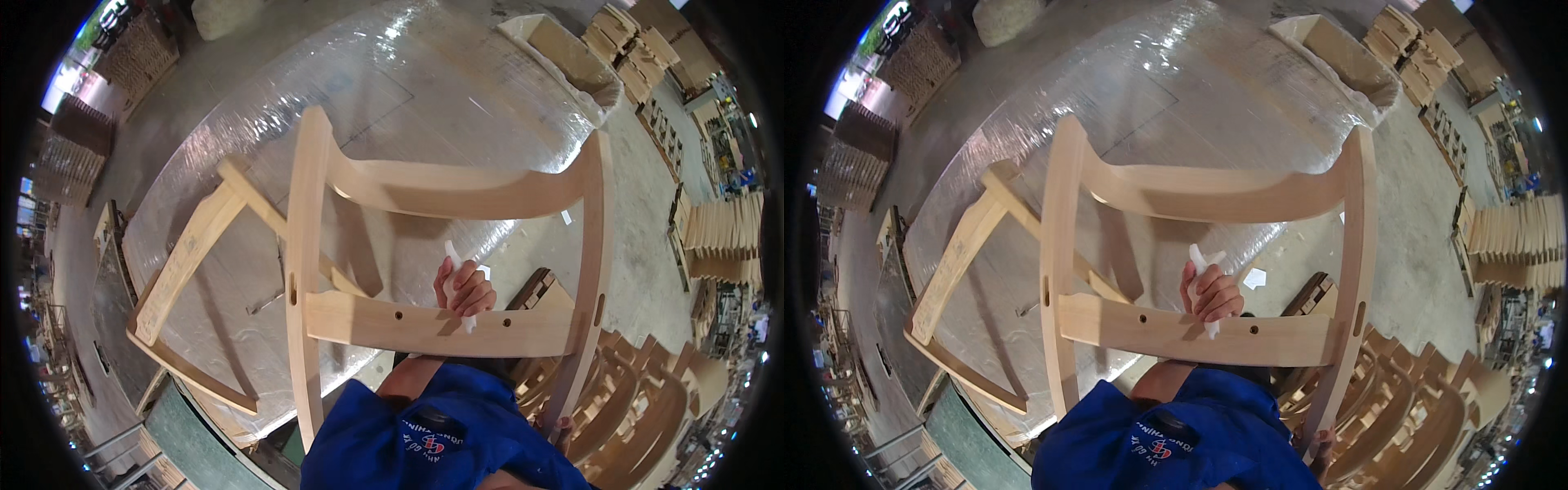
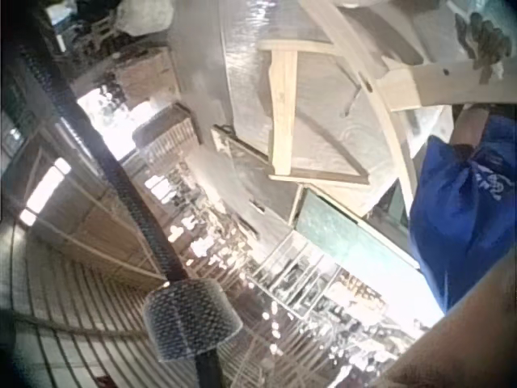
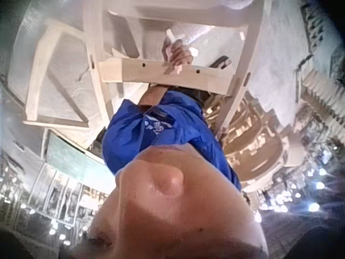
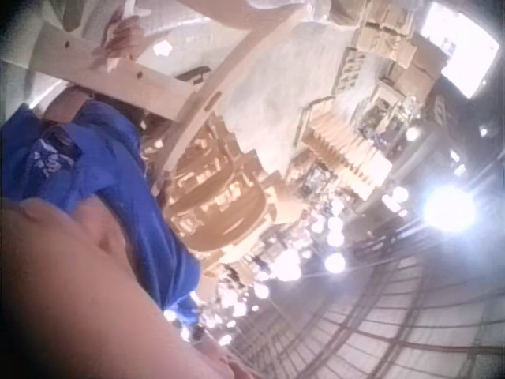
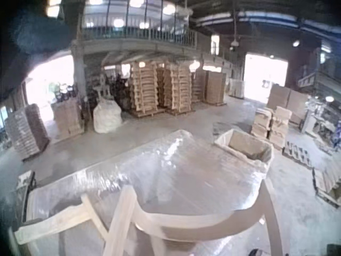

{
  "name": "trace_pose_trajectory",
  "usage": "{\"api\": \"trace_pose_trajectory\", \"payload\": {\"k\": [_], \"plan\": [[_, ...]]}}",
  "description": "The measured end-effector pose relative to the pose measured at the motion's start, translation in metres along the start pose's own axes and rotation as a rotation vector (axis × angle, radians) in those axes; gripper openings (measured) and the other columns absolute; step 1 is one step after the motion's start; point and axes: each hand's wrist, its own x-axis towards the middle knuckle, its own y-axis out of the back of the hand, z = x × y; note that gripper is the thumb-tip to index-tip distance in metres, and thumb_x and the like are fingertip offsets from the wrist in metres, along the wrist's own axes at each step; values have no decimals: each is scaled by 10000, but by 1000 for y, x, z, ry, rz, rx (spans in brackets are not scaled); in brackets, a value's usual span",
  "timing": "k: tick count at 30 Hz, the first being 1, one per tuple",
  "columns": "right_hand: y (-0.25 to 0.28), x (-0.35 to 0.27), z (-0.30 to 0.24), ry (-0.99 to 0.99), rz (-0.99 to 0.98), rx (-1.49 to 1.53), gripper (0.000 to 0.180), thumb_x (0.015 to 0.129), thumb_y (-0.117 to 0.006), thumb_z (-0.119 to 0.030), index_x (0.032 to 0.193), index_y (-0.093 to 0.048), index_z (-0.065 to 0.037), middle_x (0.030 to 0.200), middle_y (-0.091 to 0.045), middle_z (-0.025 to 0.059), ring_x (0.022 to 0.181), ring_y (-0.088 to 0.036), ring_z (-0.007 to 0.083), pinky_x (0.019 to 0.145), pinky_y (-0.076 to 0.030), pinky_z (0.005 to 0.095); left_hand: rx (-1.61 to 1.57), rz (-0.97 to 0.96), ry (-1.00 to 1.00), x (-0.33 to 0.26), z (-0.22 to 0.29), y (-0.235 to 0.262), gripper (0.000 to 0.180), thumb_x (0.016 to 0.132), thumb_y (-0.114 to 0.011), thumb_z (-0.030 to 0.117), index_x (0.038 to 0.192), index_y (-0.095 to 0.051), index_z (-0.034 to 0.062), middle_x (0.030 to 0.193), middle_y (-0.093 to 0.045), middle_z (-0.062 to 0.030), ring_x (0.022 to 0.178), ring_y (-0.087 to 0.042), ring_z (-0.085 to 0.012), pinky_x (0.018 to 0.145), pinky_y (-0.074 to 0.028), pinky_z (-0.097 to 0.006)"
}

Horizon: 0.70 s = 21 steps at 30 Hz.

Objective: The person assembles wooden chairs by inserting metal fasteners into pre-drilled holes and tightening them with a screwdriver. They wipe the chair surfaces with a white cloth and stack the finished chairs on a pallet.

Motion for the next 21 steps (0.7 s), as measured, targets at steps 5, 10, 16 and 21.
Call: {"api": "trace_pose_trajectory", "payload": {"k": [5,10,16,21], "plan": [[-3,66,-104,-46,-182,14,615,663,-662,-455,1050,-510,-2,728,-560,76,565,-537,186,474,-437,298,59,190,-174,108,91,-3,402,948,-424,410,685,-471,110,503,-457,-17,447,-470,-123,522,-454,-267],[-35,254,-265,-59,-307,-190,643,686,-637,-511,1071,-485,-19,685,-521,57,572,-543,173,482,-446,286,1062,918,-510,153,177,23,290,922,-527,342,881,-552,56,764,-621,-74,608,-595,-150,662,-498,-318],[-93,456,-382,-148,-609,-411,525,723,-576,-444,1038,-505,-30,627,-481,29,505,-498,142,444,-419,278,1687,1086,-433,90,89,10,226,918,-573,183,1028,-591,-13,897,-663,-124,681,-632,-162,580,-501,-304],[-138,517,-388,111,-497,-581,609,744,-575,-460,1146,-493,-11,655,-506,37,499,-488,161,470,-414,294,1770,1197,-1312,29,65,-72,222,918,-563,187,1058,-552,15,798,-607,-64,653,-593,-139,549,-478,-283]]}}
